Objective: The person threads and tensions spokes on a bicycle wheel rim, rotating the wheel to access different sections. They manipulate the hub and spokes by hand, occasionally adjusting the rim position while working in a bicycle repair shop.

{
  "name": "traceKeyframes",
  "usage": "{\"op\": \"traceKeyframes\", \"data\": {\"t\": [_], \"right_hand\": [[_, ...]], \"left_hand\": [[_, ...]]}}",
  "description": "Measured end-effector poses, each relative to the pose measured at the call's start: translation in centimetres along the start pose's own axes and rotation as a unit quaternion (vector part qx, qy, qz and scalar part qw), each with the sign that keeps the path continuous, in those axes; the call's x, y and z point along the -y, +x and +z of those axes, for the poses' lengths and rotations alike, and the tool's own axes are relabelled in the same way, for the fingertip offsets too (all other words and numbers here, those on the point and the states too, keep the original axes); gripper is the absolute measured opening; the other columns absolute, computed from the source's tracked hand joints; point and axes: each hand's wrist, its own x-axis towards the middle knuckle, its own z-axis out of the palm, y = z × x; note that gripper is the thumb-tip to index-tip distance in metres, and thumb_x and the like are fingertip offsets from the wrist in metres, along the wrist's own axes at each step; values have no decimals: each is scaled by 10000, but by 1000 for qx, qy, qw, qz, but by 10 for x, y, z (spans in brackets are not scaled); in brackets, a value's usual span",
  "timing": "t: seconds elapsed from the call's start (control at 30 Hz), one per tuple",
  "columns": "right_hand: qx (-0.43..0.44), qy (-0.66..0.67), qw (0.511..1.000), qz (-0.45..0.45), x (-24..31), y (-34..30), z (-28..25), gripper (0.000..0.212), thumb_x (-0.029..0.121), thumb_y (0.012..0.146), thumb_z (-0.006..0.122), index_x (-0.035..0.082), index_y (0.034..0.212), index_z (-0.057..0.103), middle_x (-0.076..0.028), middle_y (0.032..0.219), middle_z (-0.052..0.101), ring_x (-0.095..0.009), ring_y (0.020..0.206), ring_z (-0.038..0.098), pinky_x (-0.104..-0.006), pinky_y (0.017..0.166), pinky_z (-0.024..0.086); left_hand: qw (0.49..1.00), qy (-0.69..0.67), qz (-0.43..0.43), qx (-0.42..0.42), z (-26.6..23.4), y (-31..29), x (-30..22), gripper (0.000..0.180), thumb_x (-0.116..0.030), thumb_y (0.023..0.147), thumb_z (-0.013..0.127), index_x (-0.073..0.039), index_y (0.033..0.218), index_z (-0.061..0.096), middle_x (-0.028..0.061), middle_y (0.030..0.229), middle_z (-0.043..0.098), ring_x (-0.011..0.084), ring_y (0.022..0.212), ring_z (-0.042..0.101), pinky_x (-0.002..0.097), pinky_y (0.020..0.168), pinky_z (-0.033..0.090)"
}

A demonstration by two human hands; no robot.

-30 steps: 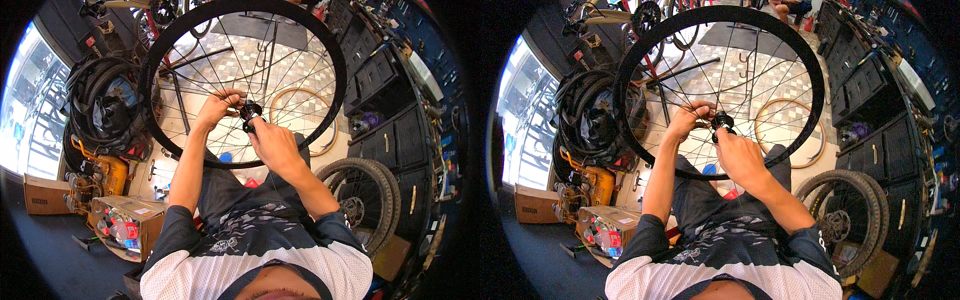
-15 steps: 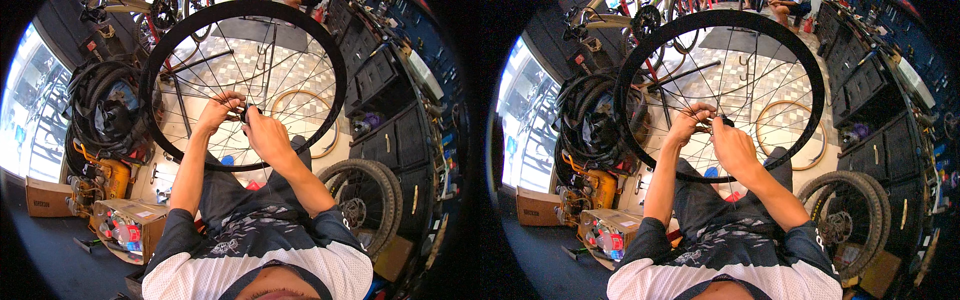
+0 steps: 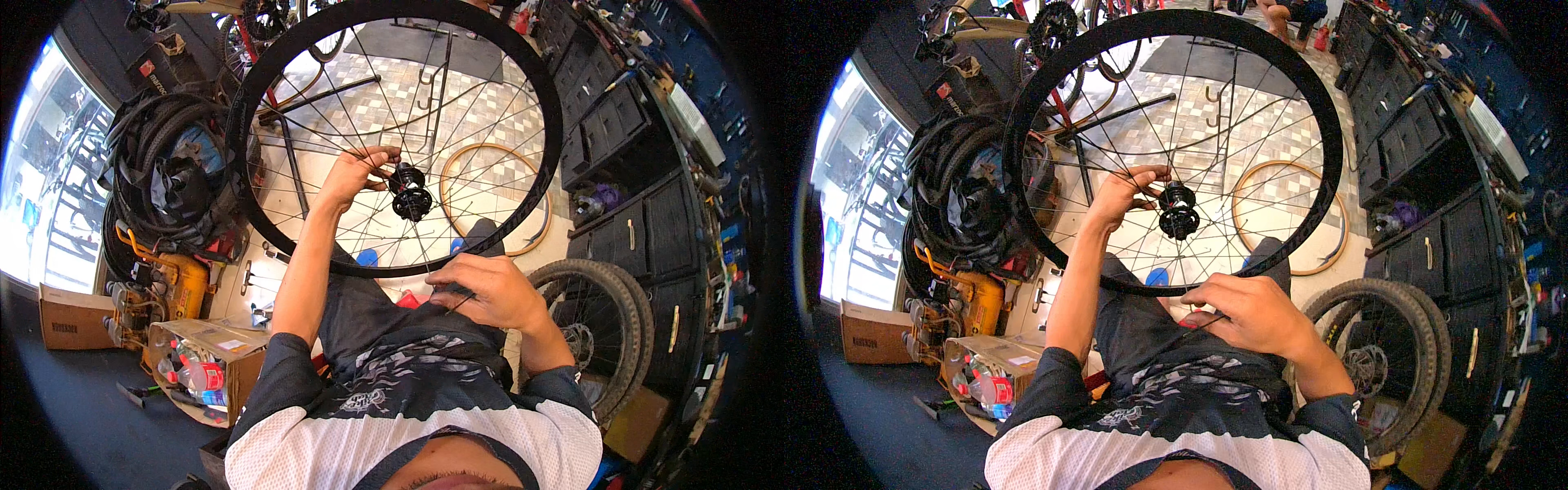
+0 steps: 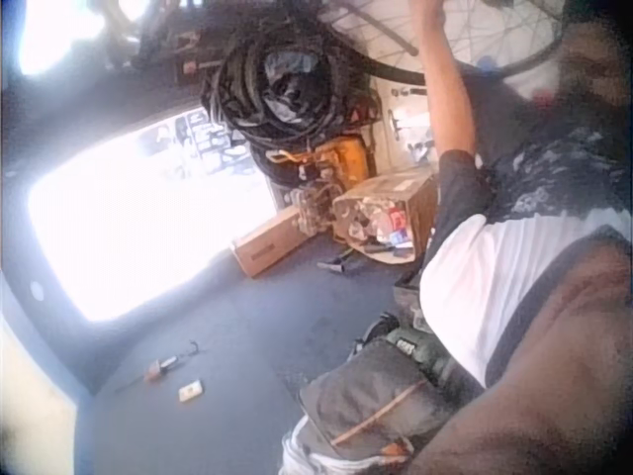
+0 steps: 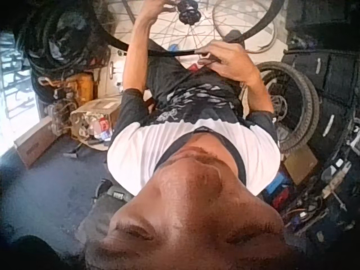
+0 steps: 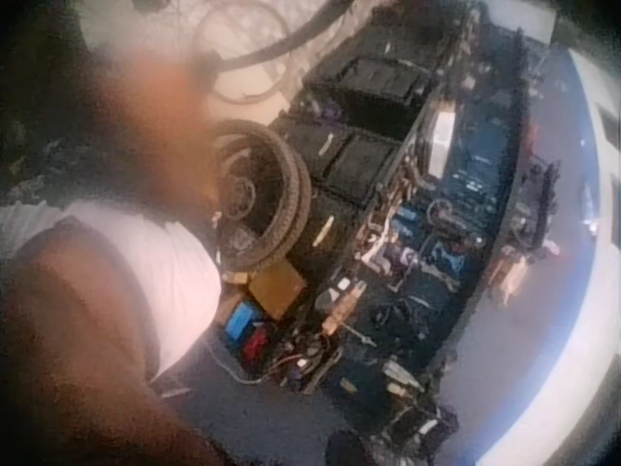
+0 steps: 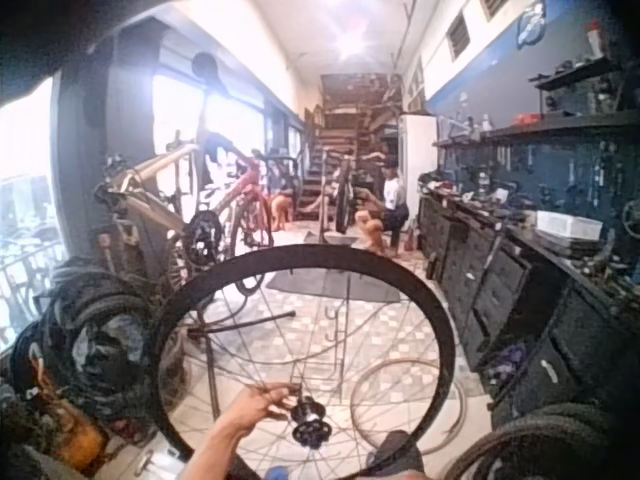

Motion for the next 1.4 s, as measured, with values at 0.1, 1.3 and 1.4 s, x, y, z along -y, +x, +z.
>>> {"op": "traceKeyframes", "data": {"t": [0.1, 1.3, 1.4], "right_hand": [[-8, 0, 999, -37, 7, 3, 2, 316, 152, 823, 840, 87, 1107, 718, -85, 966, 718, -299, 817, 726, -391, 684, 584], [-156, -7, 960, 232, -77, 146, 43, 312, 236, 932, 715, 71, 1147, 559, -171, 849, 742, -409, 824, 726, -519, 732, 532], [-176, -66, 957, 219, -80, 152, 48, 304, 218, 958, 680, 91, 1190, 531, -219, 865, 736, -472, 869, 712, -592, 772, 526]], "left_hand": [[1000, 2, -5, 2, 0, 1, 0, 283, -208, 1023, 680, -67, 1255, 761, 69, 1141, 779, 140, 858, 710, 281, 671, 597], [988, -149, 37, 34, -13, -23, -7, 161, -127, 947, 729, -95, 1078, 641, 75, 1172, 753, 171, 1037, 714, 394, 920, 589], [989, -137, 38, 28, -11, -21, -6, 191, -66, 937, 700, -108, 1097, 604, 54, 1094, 751, 175, 1007, 723, 382, 883, 606]]}}
